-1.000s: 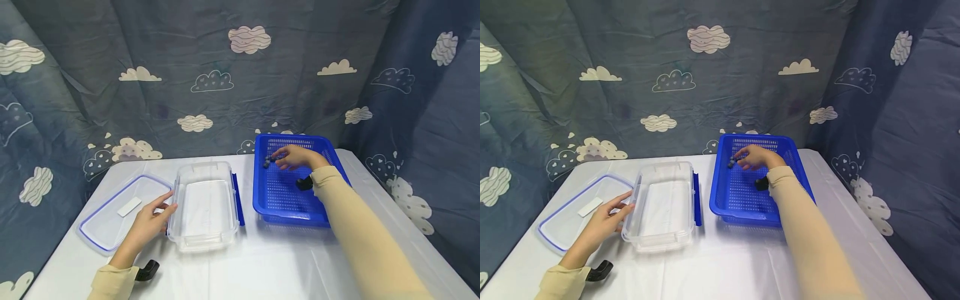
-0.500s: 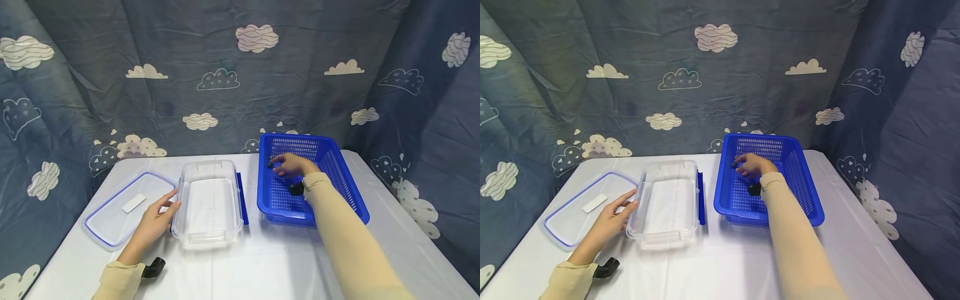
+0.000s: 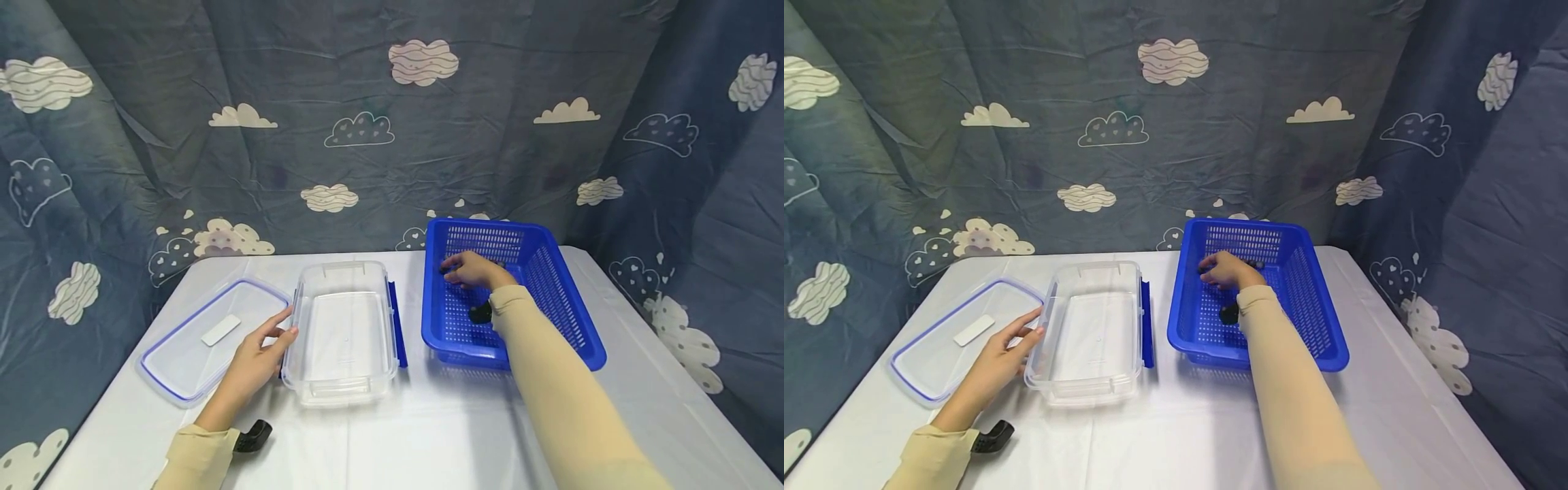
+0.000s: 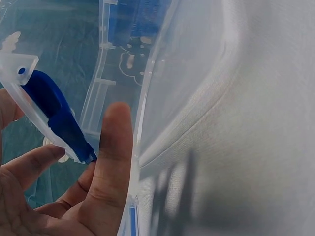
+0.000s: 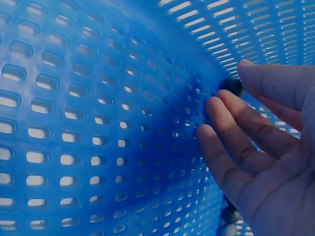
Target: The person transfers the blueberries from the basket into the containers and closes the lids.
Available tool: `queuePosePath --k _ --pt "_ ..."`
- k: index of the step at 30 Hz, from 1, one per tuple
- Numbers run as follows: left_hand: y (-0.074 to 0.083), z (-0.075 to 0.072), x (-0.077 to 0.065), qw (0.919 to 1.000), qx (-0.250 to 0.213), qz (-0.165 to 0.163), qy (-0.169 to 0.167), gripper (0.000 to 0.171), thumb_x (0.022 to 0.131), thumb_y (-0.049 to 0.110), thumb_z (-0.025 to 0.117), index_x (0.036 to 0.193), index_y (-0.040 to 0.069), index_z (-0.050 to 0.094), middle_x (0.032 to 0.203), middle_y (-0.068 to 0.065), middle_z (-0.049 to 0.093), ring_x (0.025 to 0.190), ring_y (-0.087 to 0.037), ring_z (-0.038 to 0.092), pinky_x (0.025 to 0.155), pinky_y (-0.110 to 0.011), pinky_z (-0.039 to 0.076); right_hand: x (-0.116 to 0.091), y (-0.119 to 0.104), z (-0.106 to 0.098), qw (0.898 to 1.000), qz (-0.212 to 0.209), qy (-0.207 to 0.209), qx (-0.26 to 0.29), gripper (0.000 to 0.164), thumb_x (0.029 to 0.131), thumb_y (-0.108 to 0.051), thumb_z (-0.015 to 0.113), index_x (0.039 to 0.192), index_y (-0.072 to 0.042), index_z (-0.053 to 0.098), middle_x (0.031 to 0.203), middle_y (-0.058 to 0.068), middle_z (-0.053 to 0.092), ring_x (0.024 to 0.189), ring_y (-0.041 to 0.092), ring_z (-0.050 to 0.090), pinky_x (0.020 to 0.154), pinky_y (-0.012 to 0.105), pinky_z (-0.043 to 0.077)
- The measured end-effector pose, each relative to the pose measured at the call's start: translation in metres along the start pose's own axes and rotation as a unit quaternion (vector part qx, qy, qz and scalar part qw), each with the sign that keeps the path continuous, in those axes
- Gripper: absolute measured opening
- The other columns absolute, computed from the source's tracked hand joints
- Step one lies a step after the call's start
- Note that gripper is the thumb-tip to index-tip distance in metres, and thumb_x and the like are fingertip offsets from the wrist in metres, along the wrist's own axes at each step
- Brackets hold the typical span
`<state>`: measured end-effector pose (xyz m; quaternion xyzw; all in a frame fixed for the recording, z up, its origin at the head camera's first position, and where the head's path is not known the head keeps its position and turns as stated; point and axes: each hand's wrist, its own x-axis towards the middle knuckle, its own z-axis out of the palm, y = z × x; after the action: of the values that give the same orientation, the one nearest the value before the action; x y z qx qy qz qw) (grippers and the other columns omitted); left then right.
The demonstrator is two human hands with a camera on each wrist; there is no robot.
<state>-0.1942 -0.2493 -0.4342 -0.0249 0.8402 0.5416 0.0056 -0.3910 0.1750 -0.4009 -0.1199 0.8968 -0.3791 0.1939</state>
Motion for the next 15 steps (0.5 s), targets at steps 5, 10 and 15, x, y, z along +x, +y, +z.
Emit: queuePosePath --k 5,10,15 --pt "-0.0010 0.0003 0.0005 1.0000 -0.002 -0.004 0.002 0.058 0.110 0.036 0.062 0.165 0.023 0.046 0.138 -0.019 0.058 0.071 -0.004 0.060 0.066 -0.026 0.054 0.0024 0.0024 0.0034 1.000 -0.010 0.003 -0.003 0.045 0.108 -0.005 0.059 0.150 0.011 0.054 0.151 0.031 0.059 0.127 0.038 0.065 0.108 0.048 0.056" --pt "-0.0018 0.0009 0.0012 1.0000 -0.005 -0.003 0.004 0.058 0.110 0.035 0.063 0.164 0.023 0.046 0.137 -0.019 0.059 0.067 -0.004 0.057 0.063 -0.025 0.052 0.0039 0.0032 0.0050 1.000 -0.012 0.012 -0.008 0.041 0.108 -0.005 0.060 0.145 0.010 0.059 0.146 0.029 0.063 0.126 0.038 0.066 0.106 0.047 0.057" --pt "-0.0010 0.0012 0.0009 0.9999 -0.009 -0.002 0.005 0.058 0.110 0.035 0.063 0.164 0.023 0.047 0.136 -0.019 0.059 0.064 -0.004 0.054 0.062 -0.025 0.051 0.0055 0.0006 0.0050 1.000 -0.011 0.027 -0.008 0.038 0.105 -0.003 0.060 0.140 0.011 0.058 0.135 0.029 0.066 0.117 0.035 0.067 0.099 0.044 0.058"
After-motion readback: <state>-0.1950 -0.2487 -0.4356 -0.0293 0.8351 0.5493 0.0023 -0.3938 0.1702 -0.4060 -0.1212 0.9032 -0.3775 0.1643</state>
